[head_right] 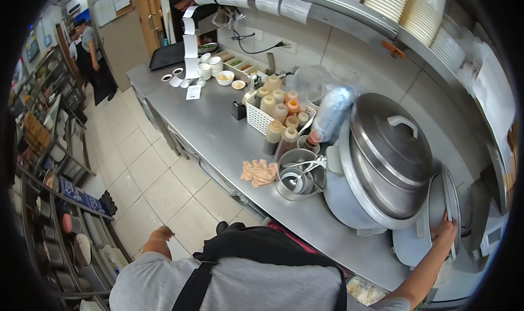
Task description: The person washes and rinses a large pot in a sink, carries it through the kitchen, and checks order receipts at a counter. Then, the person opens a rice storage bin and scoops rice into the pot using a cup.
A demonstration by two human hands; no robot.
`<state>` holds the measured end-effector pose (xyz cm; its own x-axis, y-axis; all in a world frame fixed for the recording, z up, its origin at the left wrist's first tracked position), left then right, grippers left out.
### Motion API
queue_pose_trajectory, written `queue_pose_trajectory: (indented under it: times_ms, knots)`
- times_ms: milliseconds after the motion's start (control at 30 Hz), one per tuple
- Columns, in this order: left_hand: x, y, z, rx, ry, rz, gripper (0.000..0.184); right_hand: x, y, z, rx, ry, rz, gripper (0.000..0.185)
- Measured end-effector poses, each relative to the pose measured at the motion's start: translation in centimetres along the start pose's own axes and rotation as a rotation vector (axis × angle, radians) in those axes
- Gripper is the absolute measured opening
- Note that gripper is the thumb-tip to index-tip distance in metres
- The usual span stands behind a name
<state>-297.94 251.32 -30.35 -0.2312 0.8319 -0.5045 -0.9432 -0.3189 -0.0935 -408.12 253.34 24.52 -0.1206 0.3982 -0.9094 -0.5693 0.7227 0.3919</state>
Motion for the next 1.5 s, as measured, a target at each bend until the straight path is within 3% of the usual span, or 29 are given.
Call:
queue_pose_trajectory:
  times_ms: [67,133,200,267,300,400,467,500,533,567,667,700,733,833,967,1067,1200,1233,1333,1367,1400,1467,1500]
  knots:
    - [2.8,-0.8,2.2,-0.079,-0.083,0.253,0.043,1.8,1.8,-2.5,0.036,-0.007,-0.419,0.090]
    - [4.1,-0.9,3.8,-0.115,-0.143,0.475,0.046,4.5,4.0,-5.1,0.075,-0.086,-1.285,0.080]
    - [3.2,-0.9,4.0,-0.080,-0.106,0.472,0.039,5.8,4.5,-6.4,0.077,-0.248,-1.852,0.071]
    - [0.1,-0.5,5.9,-0.059,-0.086,0.431,0.032,6.3,3.9,-6.8,-0.092,-0.651,-2.100,0.062]
    - [-0.6,-1.2,4.4,-0.019,-0.012,0.400,0.031,5.3,2.8,-4.9,-0.257,-1.086,-2.090,0.055]
    - [-2.9,-2.7,-0.3,0.180,0.054,0.121,0.034,3.6,2.1,-2.9,0.422,-0.391,-2.278,0.054]
    - [-4.6,-4.9,0.8,0.124,0.221,0.473,0.039,2.3,5.0,-6.4,0.346,0.128,-2.579,0.043]
    - [-5.6,-6.1,1.4,0.091,0.307,0.641,0.042,1.2,5.7,-7.9,0.220,0.361,-2.810,0.039]
    - [-6.1,-7.0,1.8,0.098,0.292,0.601,0.042,0.4,6.4,-10.6,0.024,0.546,-3.051,0.034]
    - [-5.9,-8.0,1.2,0.106,0.275,0.559,0.043,-3.9,3.3,-7.1,-0.237,0.493,-3.004,0.030]
    - [-4.7,-12.2,-0.8,0.192,0.190,0.358,0.044,-14.9,-11.0,5.2,-1.261,-0.023,-2.680,0.018]
    - [-4.2,-13.7,-0.2,0.214,0.142,0.316,0.044,-17.6,-16.0,9.4,-1.218,0.049,-2.733,0.017]
    - [-3.7,-14.7,-0.7,0.279,0.036,0.009,0.045,-20.5,-21.3,14.2,-1.172,0.124,-2.782,0.016]
    - [-2.2,-20.9,-1.3,0.189,0.028,0.122,0.045,-27.1,-37.3,28.7,-1.347,0.040,-2.600,0.015]
    - [-3.2,-27.4,-1.5,0.148,0.118,0.168,0.043,-31.9,-52.8,42.0,-1.329,0.230,-2.443,0.016]
    - [-4.5,-31.5,-1.8,0.083,0.219,0.370,0.038,-33.9,-61.8,44.4,-1.643,0.237,-2.331,0.021]
    - [-5.7,-35.3,-1.6,-0.068,0.328,0.654,0.043,-36.7,-76.5,50.4,-1.835,-0.176,-2.160,0.029]
    - [-5.6,-36.0,-1.5,-0.102,0.335,0.718,0.043,-37.7,-80.2,53.3,-1.827,-0.152,-2.064,0.033]
    - [-6.0,-37.5,-0.6,-0.119,0.300,0.756,0.039,-38.1,-93.7,57.4,-1.786,-0.498,-2.010,0.036]
    - [-5.7,-38.7,-0.1,-0.197,0.311,0.805,0.040,-39.1,-97.7,61.9,-2.105,-0.501,-1.803,0.037]
    - [-5.0,-39.9,0.7,-0.272,0.323,0.855,0.041,-38.8,-102.5,65.1,-2.281,-0.892,-1.729,0.037]
    - [-3.2,-42.2,1.4,-0.368,0.291,0.924,0.042,-37.3,-112.2,72.7,-2.224,-1.587,-1.325,0.032]
    - [-2.0,-43.6,1.4,-0.390,0.242,0.938,0.041,-35.1,-118.0,76.0,-1.997,-1.922,-1.175,0.025]
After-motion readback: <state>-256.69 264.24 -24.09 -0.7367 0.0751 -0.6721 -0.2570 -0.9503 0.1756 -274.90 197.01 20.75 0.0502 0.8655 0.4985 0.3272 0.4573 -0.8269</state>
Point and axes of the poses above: each hand's wrist, its own z-axis away from the middle knuckle, its own x-axis out of the palm, y = z × x, the point moved 6 cm from there along -z, towards the middle knuckle, and after that the axes turned 3 degrees about -z, right-handed, at the moved point
